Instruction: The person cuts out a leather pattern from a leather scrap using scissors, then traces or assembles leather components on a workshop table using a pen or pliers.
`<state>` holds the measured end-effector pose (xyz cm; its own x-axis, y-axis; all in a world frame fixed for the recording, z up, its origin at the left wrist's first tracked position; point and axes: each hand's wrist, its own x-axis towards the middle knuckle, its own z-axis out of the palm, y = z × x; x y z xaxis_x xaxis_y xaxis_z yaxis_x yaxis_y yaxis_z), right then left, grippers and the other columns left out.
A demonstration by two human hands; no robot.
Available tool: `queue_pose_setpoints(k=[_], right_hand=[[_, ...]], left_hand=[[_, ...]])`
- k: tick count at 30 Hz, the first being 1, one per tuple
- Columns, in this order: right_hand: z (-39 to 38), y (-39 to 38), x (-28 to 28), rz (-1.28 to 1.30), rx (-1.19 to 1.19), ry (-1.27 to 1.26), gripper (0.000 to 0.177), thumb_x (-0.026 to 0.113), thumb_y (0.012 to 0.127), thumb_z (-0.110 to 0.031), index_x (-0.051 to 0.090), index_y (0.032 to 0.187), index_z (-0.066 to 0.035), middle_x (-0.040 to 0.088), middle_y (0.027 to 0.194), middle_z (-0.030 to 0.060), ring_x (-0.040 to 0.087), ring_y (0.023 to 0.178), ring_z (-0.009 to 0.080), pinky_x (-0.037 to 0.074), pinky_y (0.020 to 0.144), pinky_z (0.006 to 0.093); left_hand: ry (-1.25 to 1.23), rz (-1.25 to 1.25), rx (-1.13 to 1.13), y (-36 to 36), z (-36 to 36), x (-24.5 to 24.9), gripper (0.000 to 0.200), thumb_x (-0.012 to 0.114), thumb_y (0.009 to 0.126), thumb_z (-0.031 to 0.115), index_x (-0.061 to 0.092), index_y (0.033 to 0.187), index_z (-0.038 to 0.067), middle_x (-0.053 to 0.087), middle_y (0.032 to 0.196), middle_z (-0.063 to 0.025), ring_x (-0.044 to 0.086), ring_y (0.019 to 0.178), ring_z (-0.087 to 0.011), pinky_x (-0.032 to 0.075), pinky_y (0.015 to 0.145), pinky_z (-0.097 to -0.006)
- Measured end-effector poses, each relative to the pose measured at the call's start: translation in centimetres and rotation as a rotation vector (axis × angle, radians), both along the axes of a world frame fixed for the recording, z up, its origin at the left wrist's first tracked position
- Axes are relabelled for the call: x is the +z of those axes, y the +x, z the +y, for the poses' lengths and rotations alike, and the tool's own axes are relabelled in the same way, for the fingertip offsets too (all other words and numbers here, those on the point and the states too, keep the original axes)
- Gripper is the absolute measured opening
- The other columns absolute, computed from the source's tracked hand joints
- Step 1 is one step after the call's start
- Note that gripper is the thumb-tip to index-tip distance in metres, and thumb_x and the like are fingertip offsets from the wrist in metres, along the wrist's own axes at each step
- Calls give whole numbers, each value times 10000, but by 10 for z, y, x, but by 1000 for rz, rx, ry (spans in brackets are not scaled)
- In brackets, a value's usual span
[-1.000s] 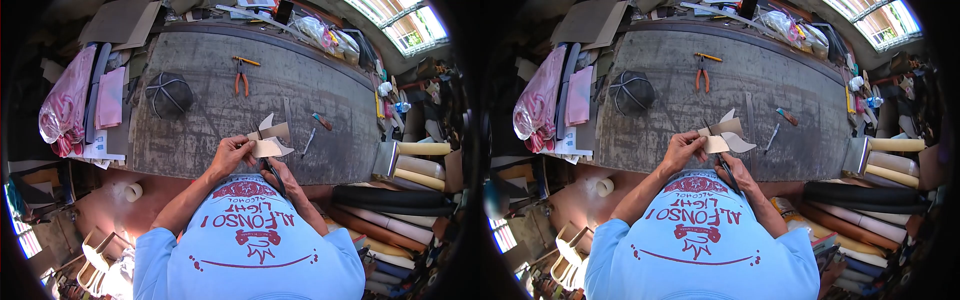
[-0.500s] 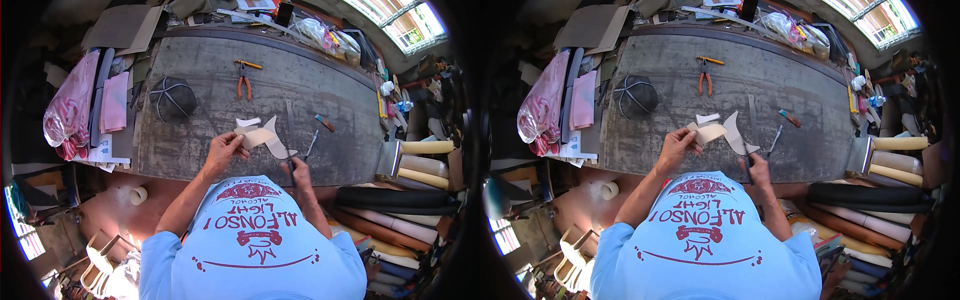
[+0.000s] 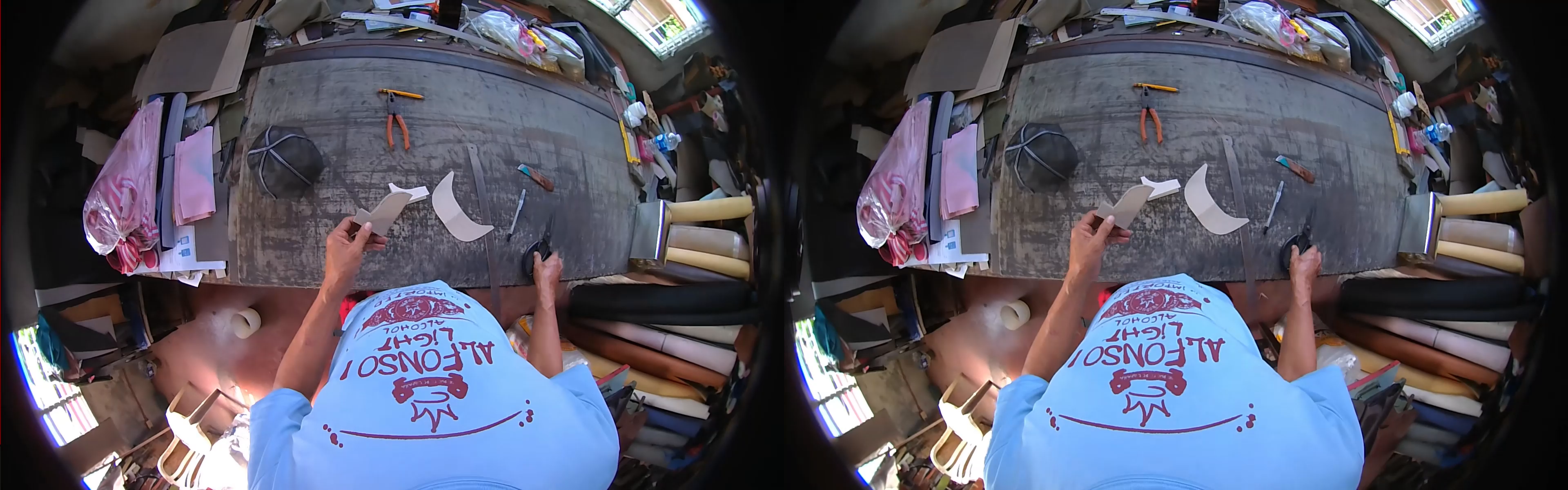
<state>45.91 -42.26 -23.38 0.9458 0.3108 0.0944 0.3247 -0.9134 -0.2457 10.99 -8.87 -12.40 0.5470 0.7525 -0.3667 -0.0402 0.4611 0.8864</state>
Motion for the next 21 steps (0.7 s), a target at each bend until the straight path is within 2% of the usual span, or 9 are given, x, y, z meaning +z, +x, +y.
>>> queue_pose_setpoints(k=[1, 3, 5, 7, 9, 12, 18, 21], right_hand=[[9, -6, -1, -138, 45, 12, 461, 712, 814, -260, 617, 1133, 60, 640, 1096, 287, 618, 1021, 443, 495, 882, 484], [60, -36, 45, -65, 273, 174, 486, 713, 825, -231, 583, 1205, 44, 611, 1163, 264, 609, 1057, 410, 511, 859, 454], [121, -87, 109, 422, 490, 465, 510, 715, 833, -168, 548, 1280, 12, 605, 1205, 211, 623, 1079, 329, 529, 839, 393], [156, -127, 140, 877, 657, 782, 506, 678, 858, -48, 519, 1339, -30, 598, 1238, 152, 633, 1071, 244, 535, 843, 335], [180, -148, 167, 888, 888, 824, 465, 648, 875, 25, 536, 1322, -39, 604, 1223, 111, 634, 1063, 190, 538, 863, 316], [191, -150, 159, 1138, 998, 786, 440, 635, 881, 52, 542, 1305, -19, 592, 1224, 95, 599, 1112, 157, 522, 903, 291], [200, -173, 162, 1215, 933, 799, 330, 669, 863, 20, 617, 1187, -4, 626, 1137, 82, 629, 1049, 152, 541, 888, 292], [209, -182, 175, 848, 1181, 685, 332, 691, 849, -7, 628, 1175, -27, 625, 1139, 86, 630, 1063, 167, 536, 901, 295]], left_hand=[[11, 6, -2, 0, -3, 4, 235, 549, 986, 126, 565, 1111, -73, 652, 940, -154, 688, 787, -185, 598, 701, -292], [22, -3, -24, 1, -10, 14, 236, 550, 986, 124, 567, 1119, -70, 655, 939, -150, 687, 798, -185, 597, 708, -297], [17, -33, -73, 1, -17, 23, 240, 551, 985, 123, 569, 1131, -67, 661, 939, -145, 686, 808, -185, 597, 716, -304], [15, -53, -128, 0, -21, 23, 250, 548, 986, 122, 570, 1148, -67, 665, 956, -144, 686, 815, -188, 597, 723, -311], [1, -67, -181, -2, -23, 23, 275, 547, 987, 120, 556, 1185, -70, 667, 978, -146, 687, 822, -195, 597, 730, -316], [-44, -84, -214, -9, -25, 28, 344, 546, 986, 115, 507, 1269, -76, 665, 1015, -153, 689, 832, -209, 599, 740, -323], [-133, -125, -174, -21, -32, 21, 460, 546, 982, 97, 392, 1382, -70, 658, 1059, -162, 687, 862, -217, 608, 718, -323], [-136, -121, -167, -20, -31, 26, 425, 550, 979, 94, 414, 1350, -61, 654, 1067, -164, 685, 874, -213, 612, 697, -318]])
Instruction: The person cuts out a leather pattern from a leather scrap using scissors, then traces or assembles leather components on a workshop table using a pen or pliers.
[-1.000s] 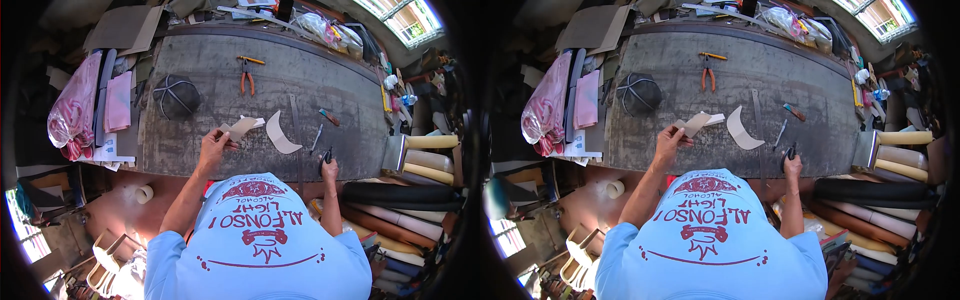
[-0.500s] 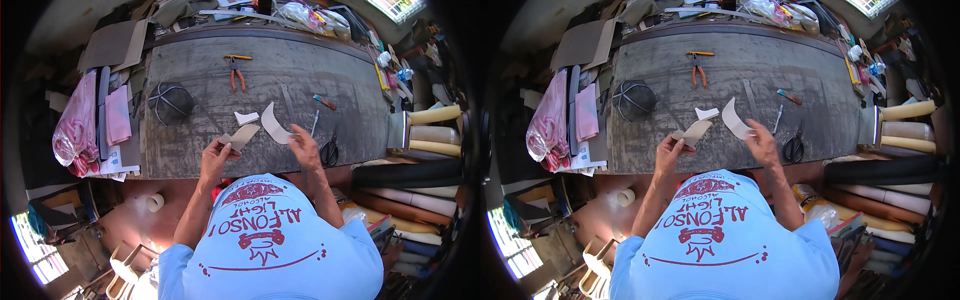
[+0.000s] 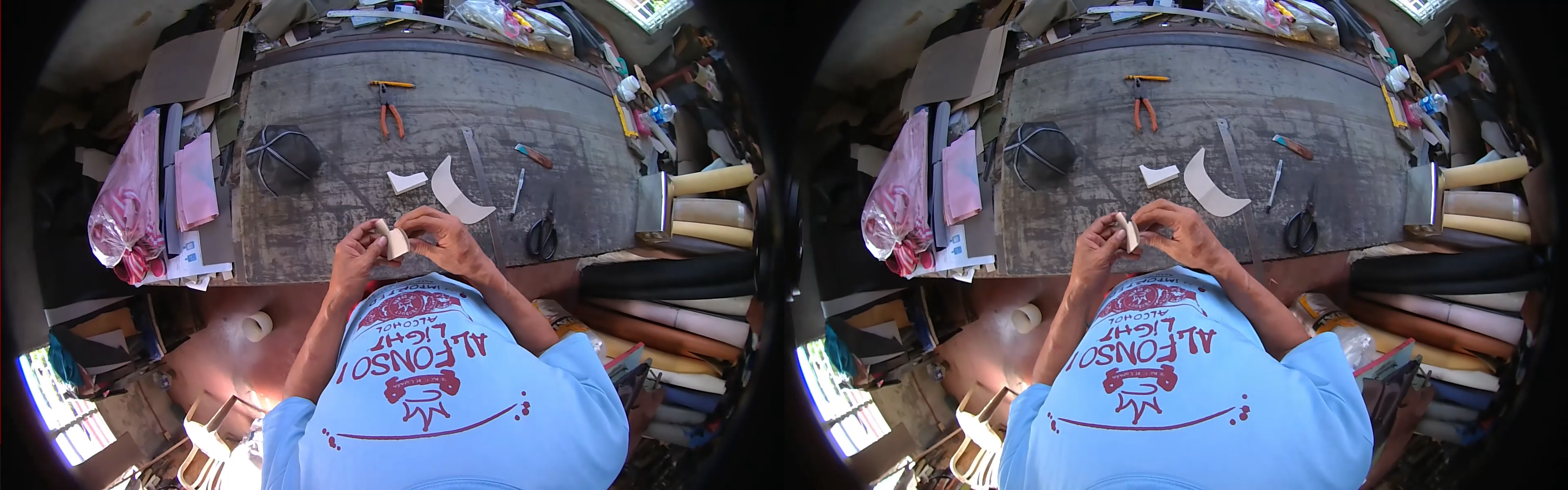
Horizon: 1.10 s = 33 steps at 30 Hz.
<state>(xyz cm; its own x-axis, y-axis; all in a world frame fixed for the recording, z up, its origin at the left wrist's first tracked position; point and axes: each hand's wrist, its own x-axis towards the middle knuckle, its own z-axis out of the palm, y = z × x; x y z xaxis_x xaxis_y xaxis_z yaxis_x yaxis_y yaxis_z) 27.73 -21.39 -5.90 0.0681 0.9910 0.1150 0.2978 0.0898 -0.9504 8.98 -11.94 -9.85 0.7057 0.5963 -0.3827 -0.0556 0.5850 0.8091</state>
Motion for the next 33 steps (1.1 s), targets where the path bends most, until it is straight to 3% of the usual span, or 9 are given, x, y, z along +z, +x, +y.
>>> queue_pose_setpoints(k=[5, 8, 14, 22, 25, 28, 29, 32, 33], right_hand=[[11, -9, 2, 129, 15, -59, 582, 784, 801, -162, 519, 1317, -118, 608, 1259, 96, 611, 1117, 224, 503, 953, 361], [24, -8, -9, 124, -29, -43, 602, 777, 811, -192, 499, 1338, -102, 636, 1216, 94, 620, 1101, 209, 505, 943, 352], [35, -7, -5, 34, -114, -138, 684, 769, 818, -209, 432, 1391, -46, 678, 1168, 85, 644, 1052, 183, 512, 915, 326], [31, -23, -19, 62, -216, -129, 645, 801, 782, -291, 530, 1295, -9, 669, 1165, 129, 636, 1106, 249, 512, 900, 346], [38, -24, -27, -13, -294, 52, 613, 819, 758, -318, 573, 1223, -2, 650, 1157, 157, 612, 1122, 280, 514, 883, 356], [31, -19, -25, -251, -339, -75, 579, 831, 733, -365, 616, 1120, 9, 630, 1151, 179, 594, 1112, 281, 516, 832, 351], [30, -22, -20, -171, -392, -116, 527, 826, 742, -376, 635, 1040, 15, 659, 1055, 184, 637, 979, 240, 514, 761, 353], [30, -20, -1, -2, -432, -445, 506, 803, 782, -385, 633, 1043, 12, 673, 907, 128, 638, 839, 190, 507, 740, 326], [24, -23, -12, -31, -444, -414, 479, 781, 811, -377, 630, 1024, 24, 671, 813, 116, 621, 754, 165, 503, 681, 325]], left_hand=[[-76, -54, 5, 5, 13, 3, 363, 570, 971, 108, 452, 1276, -49, 646, 1078, -153, 684, 875, -213, 617, 687, -317], [-80, -13, 18, 10, 24, 10, 383, 590, 962, 122, 474, 1292, -34, 639, 1093, -132, 679, 877, -194, 618, 662, -315], [235, 124, 50, 21, 41, -9, 391, 654, 933, 145, 563, 1282, -6, 643, 1089, -77, 625, 932, -123, 532, 773, -257], [208, 147, 106, 14, 37, -22, 234, 655, 924, 86, 603, 1133, -6, 634, 1035, -49, 592, 939, -97, 496, 825, -249], [258, 153, 178, 5, 41, -21, 169, 629, 938, 96, 597, 1072, -2, 645, 1052, -77, 607, 927, -120, 504, 851, -265], [173, -21, 227, 1, 36, -13, 146, 570, 955, 71, 557, 1071, -16, 630, 1102, -111, 630, 943, -175, 507, 881, -302], [38, -124, 183, -3, 33, -9, 184, 531, 954, 64, 490, 1110, -23, 617, 1108, -160, 641, 978, -235, 527, 915, -375], [-158, -207, 124, -10, 18, -11, 238, 537, 940, 65, 438, 1141, -16, 605, 1100, -193, 638, 1033, -283, 539, 936, -447], [-143, -190, 101, -15, 10, -17, 242, 538, 939, 65, 428, 1141, -12, 605, 1096, -194, 638, 1041, -291, 541, 939, -455]])
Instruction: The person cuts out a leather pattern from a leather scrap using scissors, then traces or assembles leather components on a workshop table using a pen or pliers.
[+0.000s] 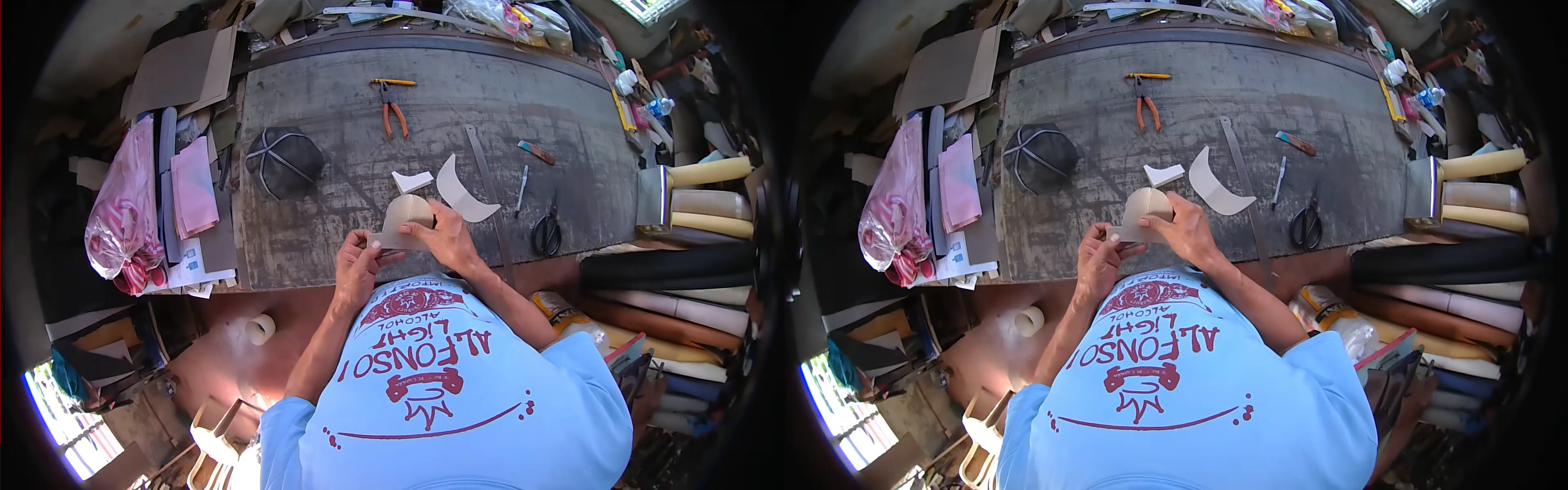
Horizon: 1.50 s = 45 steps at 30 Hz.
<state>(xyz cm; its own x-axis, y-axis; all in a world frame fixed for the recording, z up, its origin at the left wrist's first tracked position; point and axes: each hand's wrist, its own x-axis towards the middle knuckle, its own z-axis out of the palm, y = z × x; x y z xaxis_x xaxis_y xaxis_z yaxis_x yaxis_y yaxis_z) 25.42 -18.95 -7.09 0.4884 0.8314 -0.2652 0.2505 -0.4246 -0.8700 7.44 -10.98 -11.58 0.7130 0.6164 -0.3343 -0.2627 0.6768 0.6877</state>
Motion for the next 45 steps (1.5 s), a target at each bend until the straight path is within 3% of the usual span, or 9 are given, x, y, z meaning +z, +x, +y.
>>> queue_pose_setpoints(k=[3, 9, 12, 15, 18, 26, 32, 36, 45], right_hand=[[-7, 0, -2, -32, 57, -67, 432, 767, 831, -343, 637, 1014, 26, 673, 841, 115, 619, 768, 156, 496, 678, 310], [-25, 0, -19, 227, 70, 37, 322, 715, 866, -265, 655, 1002, 20, 670, 859, 79, 603, 770, 118, 492, 664, 301], [-26, 1, -24, 49, 88, -75, 336, 695, 881, -267, 646, 1030, 29, 671, 873, 82, 600, 765, 110, 487, 651, 286], [-27, 0, -38, 202, 17, -14, 362, 679, 899, -265, 627, 1084, 42, 667, 898, 81, 606, 766, 113, 486, 654, 256], [-28, 0, -15, 605, -111, 60, 406, 698, 884, -254, 609, 1120, 64, 663, 864, 91, 622, 757, 128, 490, 643, 248], [-35, -6, -35, 421, 3, 19, 322, 750, 834, -171, 620, 1041, 39, 639, 797, 48, 568, 685, 81, 445, 595, 234], [-41, -11, -41, 306, -5, -23, 254, 753, 827, -165, 616, 945, 12, 620, 738, 34, 555, 646, 80, 428, 565, 239], [-46, -13, -52, 204, -15, -46, 256, 751, 825, -166, 612, 943, 14, 620, 712, 38, 563, 638, 85, 433, 559, 248], [-46, -12, -53, 472, -80, 28, 243, 727, 844, -111, 602, 1003, 22, 661, 807, 71, 628, 719, 114, 488, 629, 237]], left_hand=[[25, 37, -40, -8, -9, -13, 259, 536, 938, 56, 417, 1157, -15, 604, 1098, -194, 643, 1053, -304, 543, 943, -466], [-43, 145, -107, -12, -25, -8, 356, 531, 933, 2, 458, 1274, -67, 623, 1134, -204, 667, 1010, -274, 573, 889, -404], [-55, 174, -126, -17, -30, -13, 378, 535, 931, -8, 467, 1297, -73, 639, 1125, -212, 679, 989, -271, 590, 845, -363], [-86, 162, -50, -19, -32, -17, 364, 532, 940, -2, 465, 1289, -85, 642, 1125, -210, 682, 987, -275, 596, 840, -346], [-113, 139, 50, -21, -25, -18, 361, 517, 954, -2, 453, 1296, -100, 630, 1149, -207, 675, 1003, -270, 592, 876, -357], [-72, 158, 87, -20, -26, -13, 310, 559, 929, -8, 498, 1219, -101, 649, 1090, -202, 683, 971, -258, 594, 838, -342], [128, 366, 69, -16, -30, -19, 227, 681, 873, 30, 607, 1068, -58, 665, 1005, -123, 660, 844, -150, 576, 734, -268], [158, 407, 4, -18, -30, -24, 195, 726, 844, 42, 634, 1002, -26, 687, 918, -98, 669, 774, -144, 572, 703, -257], [-12, 254, -28, -30, -28, -33, 185, 682, 877, 23, 625, 1042, -40, 679, 918, -97, 667, 779, -144, 579, 712, -250]])
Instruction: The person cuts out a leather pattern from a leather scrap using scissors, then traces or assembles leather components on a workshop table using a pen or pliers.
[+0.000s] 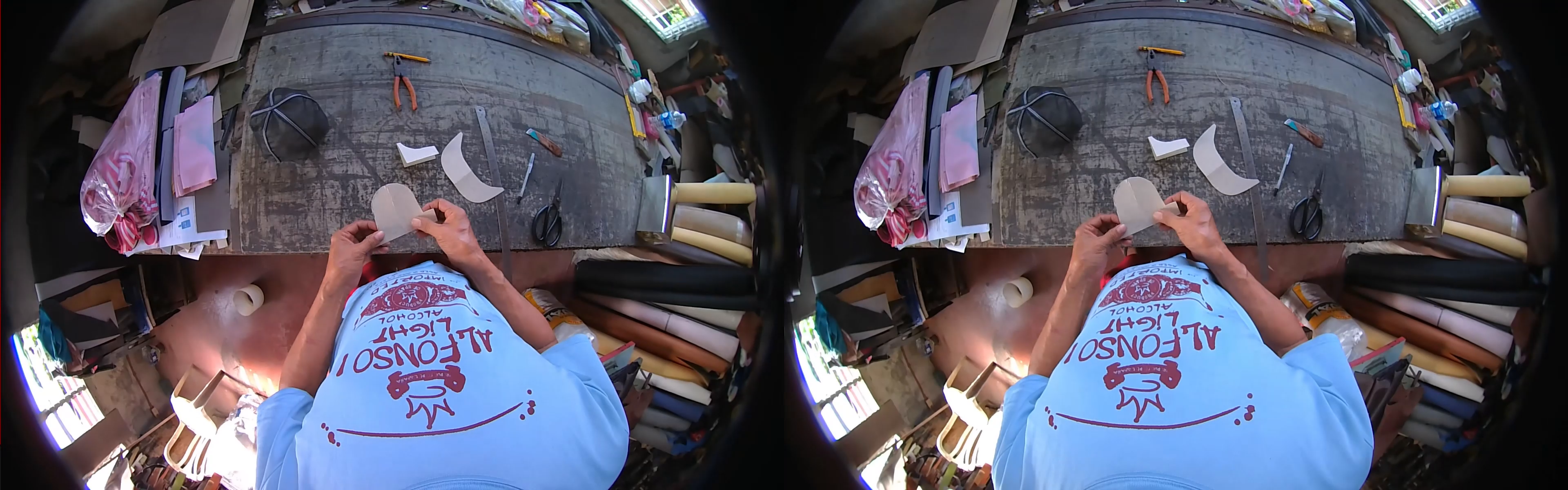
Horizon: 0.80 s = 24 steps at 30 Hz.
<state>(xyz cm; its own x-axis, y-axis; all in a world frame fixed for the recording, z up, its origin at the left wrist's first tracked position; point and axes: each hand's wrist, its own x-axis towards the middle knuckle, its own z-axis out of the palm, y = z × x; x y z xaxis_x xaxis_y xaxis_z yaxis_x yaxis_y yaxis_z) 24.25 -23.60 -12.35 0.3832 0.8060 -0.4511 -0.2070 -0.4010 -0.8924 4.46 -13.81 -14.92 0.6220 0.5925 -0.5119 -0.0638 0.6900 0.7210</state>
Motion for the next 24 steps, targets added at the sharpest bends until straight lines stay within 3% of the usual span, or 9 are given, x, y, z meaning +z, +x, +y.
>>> queue_pose_setpoints(k=[8, 11, 24], right_hand=[[5, 4, -5, 104, -33, 13, 259, 710, 856, -86, 589, 1052, 33, 655, 898, 100, 660, 780, 147, 544, 695, 250], [9, 5, -7, 120, -48, 4, 269, 708, 856, -83, 583, 1063, 35, 648, 916, 106, 656, 790, 154, 559, 689, 254], [56, 25, -4, 74, 2, -20, 258, 673, 893, -97, 557, 1093, 16, 614, 968, 101, 624, 865, 152, 566, 721, 279]], left_hand=[[-85, -37, -63, -5, 6, 5, 305, 588, 859, -48, 579, 1163, -64, 644, 1076, -144, 655, 920, -168, 568, 843, -290], [-135, -50, -65, -5, 12, -2, 349, 585, 829, -105, 554, 1174, -67, 624, 1088, -160, 665, 888, -210, 583, 798, -314], [24, 39, -95, 14, 62, -8, 233, 635, 880, -2, 634, 1112, -28, 675, 992, -102, 663, 840, -163, 564, 741, -283]])
